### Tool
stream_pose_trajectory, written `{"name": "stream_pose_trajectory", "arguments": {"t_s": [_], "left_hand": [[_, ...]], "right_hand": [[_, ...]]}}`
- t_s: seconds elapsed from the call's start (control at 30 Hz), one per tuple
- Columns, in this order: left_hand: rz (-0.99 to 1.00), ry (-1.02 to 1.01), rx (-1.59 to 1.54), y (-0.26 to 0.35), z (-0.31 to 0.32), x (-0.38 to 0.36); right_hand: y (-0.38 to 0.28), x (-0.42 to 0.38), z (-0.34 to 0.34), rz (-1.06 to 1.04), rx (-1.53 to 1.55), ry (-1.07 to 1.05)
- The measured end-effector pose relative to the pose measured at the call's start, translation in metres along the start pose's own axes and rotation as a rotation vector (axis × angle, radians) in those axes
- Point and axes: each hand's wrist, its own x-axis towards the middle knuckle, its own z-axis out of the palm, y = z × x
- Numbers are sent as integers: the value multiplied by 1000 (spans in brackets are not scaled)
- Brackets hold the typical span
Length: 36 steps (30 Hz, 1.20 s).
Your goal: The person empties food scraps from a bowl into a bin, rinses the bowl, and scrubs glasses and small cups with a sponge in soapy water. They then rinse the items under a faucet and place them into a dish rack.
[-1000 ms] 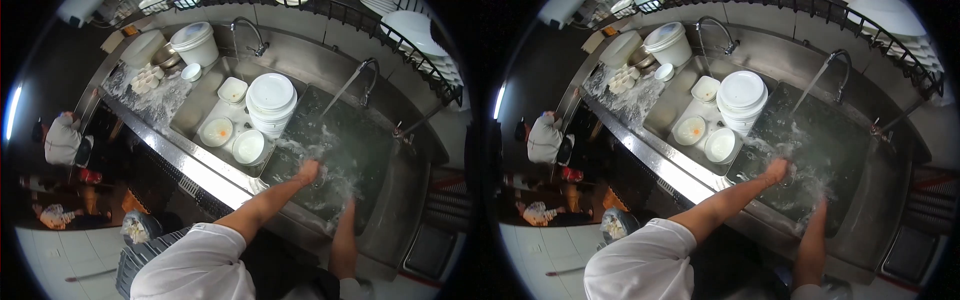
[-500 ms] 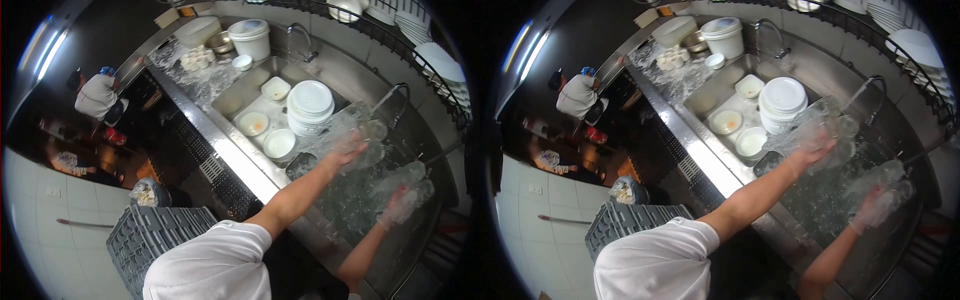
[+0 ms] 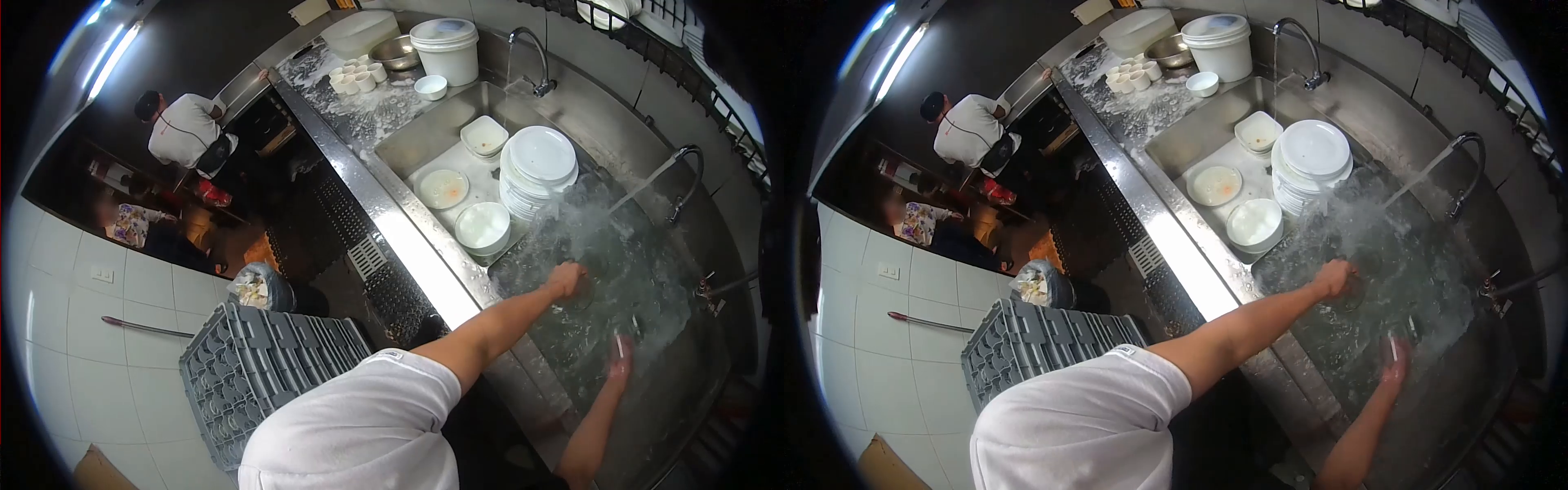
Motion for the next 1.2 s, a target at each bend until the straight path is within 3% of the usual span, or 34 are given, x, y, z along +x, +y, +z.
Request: {"name": "stream_pose_trajectory", "arguments": {"t_s": [0.07, 0.13, 0.2, 0.27, 0.33, 0.37, 0.4, 0.43, 0.47, 0.5, 0.53, 0.57, 0.6, 0.63, 0.73, 0.8, 0.93, 1.1, 1.13, 1.2], "left_hand": [[-91, 20, -36, -35, 38, 4], [13, -142, 268, -51, 63, 10], [75, -166, 331, -74, 83, 17], [96, -80, 159, -100, 97, 21], [-360, 3, -1117, -60, 60, 5], [-308, -126, -1520, -36, 35, -5], [-255, -288, -1926, -14, -7, -13], [-228, -246, -1912, 11, -39, -18], [-201, -203, -1898, 34, -70, -21], [65, -58, -1402, 32, -72, -1], [65, -112, -1634, 38, -93, 8], [52, -170, -1879, 46, -114, 16], [28, -231, -2107, 53, -135, 24], [-127, -100, -2106, 55, -157, 24], [186, -505, -2257, 11, -189, 25], [103, -356, -2245, -8, -200, 13], [51, -153, -2151, -45, -233, -17], [147, -62, -2099, -93, -282, -61], [179, -16, -2087, -95, -289, -73], [258, 169, -2053, -104, -303, -103]], "right_hand": [[19, 9, -4, 96, -204, 78], [22, -1, -18, 83, -102, 164], [23, -11, -19, 62, -7, 220], [25, -17, 1, 49, 93, 263], [-9, -38, 34, 97, 511, 317], [-34, -56, 47, 111, 723, 362], [-67, -87, 90, -58, 758, 289], [-72, -69, 63, -68, 905, 109], [-85, -72, 63, -185, 959, -377], [-107, -73, 86, -513, 893, -341], [-138, -70, 90, -286, 936, -806], [-165, -64, 111, -630, 800, -737], [-194, -79, 132, -513, 803, -699], [-216, -90, 156, -387, 814, -681], [-222, -98, 196, -540, 415, -265], [-187, -100, 210, -564, 213, -145], [-108, -118, 216, -294, 228, -136], [-36, -116, 187, -54, -45, -84], [-21, -110, 168, 0, -82, -134], [19, -81, 145, 41, 16, -31]]}}
